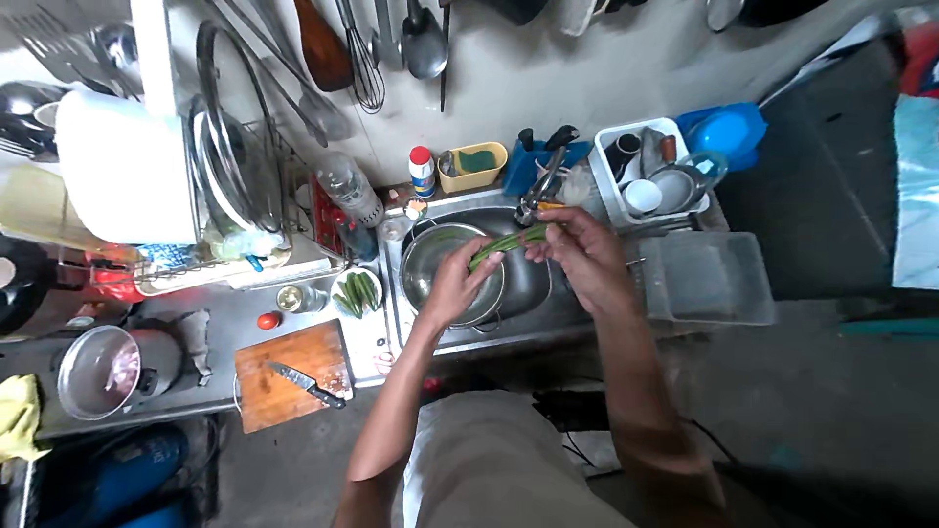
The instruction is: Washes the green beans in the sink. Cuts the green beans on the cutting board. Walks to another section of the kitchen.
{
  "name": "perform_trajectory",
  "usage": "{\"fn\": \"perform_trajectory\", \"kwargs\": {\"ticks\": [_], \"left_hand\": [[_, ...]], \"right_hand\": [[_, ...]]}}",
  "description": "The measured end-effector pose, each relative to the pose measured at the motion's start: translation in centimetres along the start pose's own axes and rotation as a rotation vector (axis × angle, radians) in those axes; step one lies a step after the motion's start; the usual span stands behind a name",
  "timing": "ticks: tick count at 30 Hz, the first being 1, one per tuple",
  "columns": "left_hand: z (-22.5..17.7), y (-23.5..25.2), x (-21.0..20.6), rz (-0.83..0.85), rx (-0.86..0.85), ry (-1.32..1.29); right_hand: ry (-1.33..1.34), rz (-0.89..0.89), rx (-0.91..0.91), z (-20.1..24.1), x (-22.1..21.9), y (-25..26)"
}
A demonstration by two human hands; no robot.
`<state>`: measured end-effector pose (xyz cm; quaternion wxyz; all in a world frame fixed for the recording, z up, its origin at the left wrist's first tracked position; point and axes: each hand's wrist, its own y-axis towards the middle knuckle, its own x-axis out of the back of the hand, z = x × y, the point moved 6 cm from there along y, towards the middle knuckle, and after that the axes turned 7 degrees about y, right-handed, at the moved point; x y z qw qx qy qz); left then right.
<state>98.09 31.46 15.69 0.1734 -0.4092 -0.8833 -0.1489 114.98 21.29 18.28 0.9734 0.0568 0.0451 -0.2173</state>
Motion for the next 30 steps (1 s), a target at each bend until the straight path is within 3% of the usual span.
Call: {"fn": "perform_trajectory", "kwargs": {"ticks": [10, 18, 30], "left_hand": [[1.5, -1.3, -0.1, -0.064, 0.048, -0.062], [1.4, -1.1, -0.3, -0.104, 0.088, -0.054], [2.1, -0.6, -1.4, -0.18, 0.13, 0.146]], "right_hand": [[0.078, -0.11, 0.112, -1.7, 0.6, -1.2], [-0.194, -0.338, 0.169, -1.2, -0.4, -2.3], [-0.373, -0.082, 0.021, -3.9, -2.9, -2.5]]}}
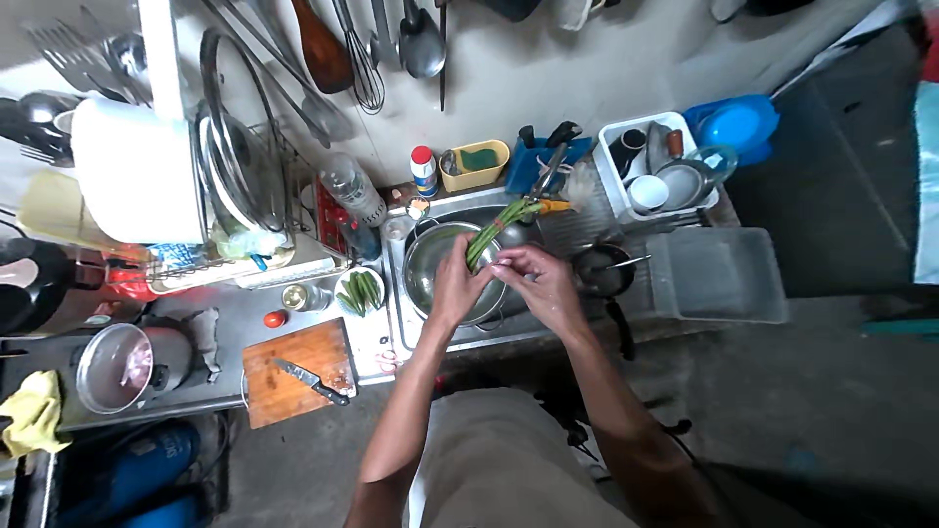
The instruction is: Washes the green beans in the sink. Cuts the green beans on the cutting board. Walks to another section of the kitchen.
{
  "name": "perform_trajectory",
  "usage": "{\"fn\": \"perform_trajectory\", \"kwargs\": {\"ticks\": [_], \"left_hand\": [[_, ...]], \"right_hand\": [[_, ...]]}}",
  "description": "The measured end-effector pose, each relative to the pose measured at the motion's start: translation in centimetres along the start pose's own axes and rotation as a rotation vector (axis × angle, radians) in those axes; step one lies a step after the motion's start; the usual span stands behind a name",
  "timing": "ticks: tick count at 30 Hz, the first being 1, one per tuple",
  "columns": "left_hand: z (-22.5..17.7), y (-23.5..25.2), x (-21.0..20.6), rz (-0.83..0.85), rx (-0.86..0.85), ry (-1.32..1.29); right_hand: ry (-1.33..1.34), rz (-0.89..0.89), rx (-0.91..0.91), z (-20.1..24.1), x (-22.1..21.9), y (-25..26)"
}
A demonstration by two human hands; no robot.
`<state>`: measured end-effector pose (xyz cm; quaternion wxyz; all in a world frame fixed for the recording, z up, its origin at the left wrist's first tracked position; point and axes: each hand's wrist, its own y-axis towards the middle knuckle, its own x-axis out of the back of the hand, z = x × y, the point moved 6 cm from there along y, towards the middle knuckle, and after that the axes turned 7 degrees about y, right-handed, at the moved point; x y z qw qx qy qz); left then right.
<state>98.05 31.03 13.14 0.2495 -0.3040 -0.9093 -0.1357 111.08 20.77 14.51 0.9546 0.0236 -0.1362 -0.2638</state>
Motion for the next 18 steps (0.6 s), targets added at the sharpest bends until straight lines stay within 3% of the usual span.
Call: {"fn": "perform_trajectory", "kwargs": {"ticks": [6, 9, 12, 15, 18], "left_hand": [[1.2, 0.6, -1.1, -0.004, -0.115, 0.197], [3.5, 0.8, -2.3, 0.031, -0.064, 0.208], [7.7, 1.2, -4.0, 0.093, 0.045, 0.175], [11.6, 1.3, -6.4, 0.143, 0.107, 0.156], [14.6, 2.2, -8.8, 0.228, 0.188, 0.158]], "right_hand": [[0.055, 0.127, -0.159, -2.8, 0.3, 1.3], [0.149, -0.039, -0.259, -6.8, 0.5, 1.4], [-0.072, -0.254, -0.192, -13.1, 1.1, 1.9], [-0.251, -0.017, -0.477, -21.5, 0.7, 3.0], [-0.364, -0.109, -0.55, -23.6, 3.1, 6.9]]}}
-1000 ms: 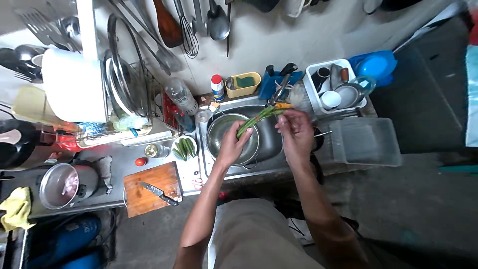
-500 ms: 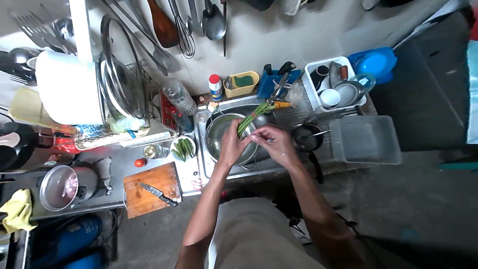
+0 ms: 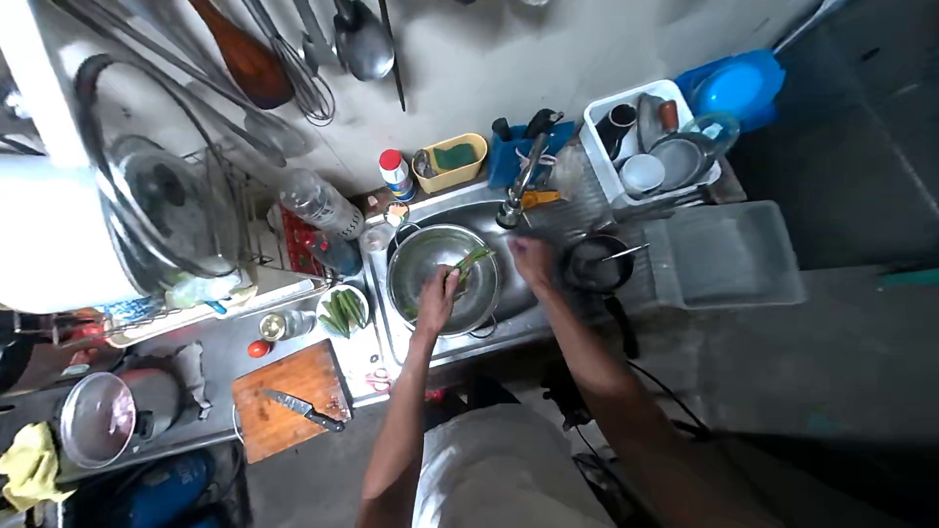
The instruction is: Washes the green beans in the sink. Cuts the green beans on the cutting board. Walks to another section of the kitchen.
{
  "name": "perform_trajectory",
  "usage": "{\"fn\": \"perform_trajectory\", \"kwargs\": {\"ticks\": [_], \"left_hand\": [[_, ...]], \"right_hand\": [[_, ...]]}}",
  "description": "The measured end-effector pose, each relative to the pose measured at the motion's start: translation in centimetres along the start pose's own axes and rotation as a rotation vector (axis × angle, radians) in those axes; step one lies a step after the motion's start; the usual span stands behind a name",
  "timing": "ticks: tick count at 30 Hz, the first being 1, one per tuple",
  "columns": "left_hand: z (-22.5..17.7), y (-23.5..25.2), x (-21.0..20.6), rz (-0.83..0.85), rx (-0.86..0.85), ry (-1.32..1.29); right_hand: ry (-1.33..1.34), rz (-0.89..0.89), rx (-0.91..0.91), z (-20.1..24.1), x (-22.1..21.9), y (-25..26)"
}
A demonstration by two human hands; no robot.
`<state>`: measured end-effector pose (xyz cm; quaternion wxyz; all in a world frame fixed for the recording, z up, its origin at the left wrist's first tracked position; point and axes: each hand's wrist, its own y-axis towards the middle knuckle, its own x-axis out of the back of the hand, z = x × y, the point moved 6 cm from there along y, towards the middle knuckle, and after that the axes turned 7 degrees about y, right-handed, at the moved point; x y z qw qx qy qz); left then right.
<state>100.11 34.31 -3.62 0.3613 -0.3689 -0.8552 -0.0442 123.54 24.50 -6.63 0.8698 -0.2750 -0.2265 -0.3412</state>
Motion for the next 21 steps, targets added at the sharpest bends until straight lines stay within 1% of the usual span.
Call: {"fn": "perform_trajectory", "kwargs": {"ticks": [2, 5, 6, 8, 9, 11, 14, 16, 17, 19, 21], "left_hand": [[0.5, 1.0, -1.6, 0.075, 0.047, -0.056], [0.1, 2.5, -3.1, 0.21, 0.16, -0.188], [0.0, 2.8, -3.5, 0.254, 0.203, -0.212], [-0.1, 3.6, -4.3, 0.313, 0.262, -0.218], [0.3, 4.7, -5.1, 0.312, 0.258, -0.213], [0.1, 7.0, -6.4, 0.313, 0.217, -0.238], [-1.1, 9.0, -7.9, 0.336, 0.17, -0.319], [-1.8, 9.9, -8.5, 0.344, 0.128, -0.318], [-2.0, 10.3, -8.9, 0.34, 0.108, -0.319], [-1.9, 10.9, -9.6, 0.33, 0.101, -0.35], [-1.8, 11.3, -10.2, 0.31, 0.14, -0.407]], "right_hand": [[-0.012, -0.122, -0.007, 0.5, 1.7, 3.6], [-0.016, -0.242, 0.037, 1.1, 3.5, 9.1], [-0.041, -0.253, 0.063, 1.0, 3.7, 11.0], [-0.116, -0.18, 0.107, 0.2, 3.5, 14.0], [-0.143, -0.141, 0.123, -0.1, 3.3, 15.0], [-0.177, -0.12, 0.159, -0.4, 3.0, 15.1], [-0.249, -0.108, 0.212, -1.5, 2.1, 13.0], [-0.278, -0.076, 0.253, -2.7, 1.4, 11.7], [-0.266, -0.089, 0.258, -2.9, 1.5, 10.9], [-0.152, -0.167, 0.224, -2.8, 1.7, 9.0], [0.035, -0.172, 0.159, -2.7, 1.5, 7.3]]}}
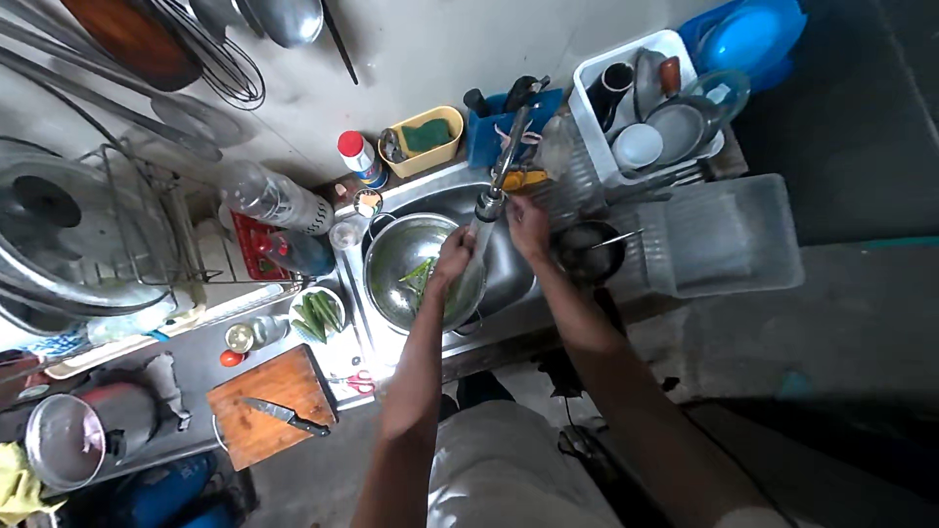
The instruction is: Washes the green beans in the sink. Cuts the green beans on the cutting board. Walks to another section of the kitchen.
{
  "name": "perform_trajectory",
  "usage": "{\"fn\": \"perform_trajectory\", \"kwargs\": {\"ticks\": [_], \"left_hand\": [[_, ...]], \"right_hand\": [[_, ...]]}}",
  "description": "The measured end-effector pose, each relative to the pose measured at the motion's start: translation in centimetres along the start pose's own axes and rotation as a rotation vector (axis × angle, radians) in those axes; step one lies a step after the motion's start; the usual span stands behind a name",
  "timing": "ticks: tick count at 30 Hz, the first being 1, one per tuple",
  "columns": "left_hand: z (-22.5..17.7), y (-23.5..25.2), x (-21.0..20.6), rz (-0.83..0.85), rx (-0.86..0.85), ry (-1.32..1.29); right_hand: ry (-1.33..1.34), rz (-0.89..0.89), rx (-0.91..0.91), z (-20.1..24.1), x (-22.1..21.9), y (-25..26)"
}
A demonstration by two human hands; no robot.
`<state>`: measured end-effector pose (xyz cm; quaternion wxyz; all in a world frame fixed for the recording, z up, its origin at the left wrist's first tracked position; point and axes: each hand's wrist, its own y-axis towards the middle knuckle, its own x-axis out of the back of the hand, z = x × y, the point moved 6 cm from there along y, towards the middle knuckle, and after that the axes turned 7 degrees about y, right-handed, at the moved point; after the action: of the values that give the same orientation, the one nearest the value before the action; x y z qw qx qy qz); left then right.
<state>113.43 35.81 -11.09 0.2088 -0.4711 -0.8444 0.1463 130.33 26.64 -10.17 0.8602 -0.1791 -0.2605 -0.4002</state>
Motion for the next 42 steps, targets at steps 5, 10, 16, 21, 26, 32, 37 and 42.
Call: {"fn": "perform_trajectory", "kwargs": {"ticks": [5, 10, 16, 21, 26, 32, 37, 42], "left_hand": [[0.7, -2.8, -0.6, -0.096, 0.04, -0.068], [1.0, -4.0, -1.6, -0.112, 0.033, -0.12], [0.6, -5.3, -1.7, -0.146, 0.017, -0.045], [0.3, -4.6, -1.4, -0.13, -0.051, 0.004], [-0.3, -4.5, -1.6, -0.129, -0.08, 0.02], [-1.0, -6.6, -1.3, -0.061, 0.082, 0.079], [-2.0, -8.6, 0.4, -0.055, 0.186, 0.228], [0.2, -9.9, 3.2, -0.146, 0.211, 0.104]], "right_hand": [[0.233, 0.057, 0.148, 2.0, -0.6, -6.9], [0.338, 0.039, 0.201, 2.1, -2.3, -9.7], [0.617, 0.021, 0.002, 0.5, -3.8, -9.7], [0.656, -0.039, -0.057, 0.1, -4.5, -8.7], [0.499, -0.025, -0.098, 0.4, -4.9, -8.4], [0.111, 0.065, -0.192, 1.5, -4.7, -6.5], [0.124, 0.038, -0.314, 1.2, -4.7, -4.4], [0.117, 0.122, -0.272, 0.4, -4.5, -2.4]]}}
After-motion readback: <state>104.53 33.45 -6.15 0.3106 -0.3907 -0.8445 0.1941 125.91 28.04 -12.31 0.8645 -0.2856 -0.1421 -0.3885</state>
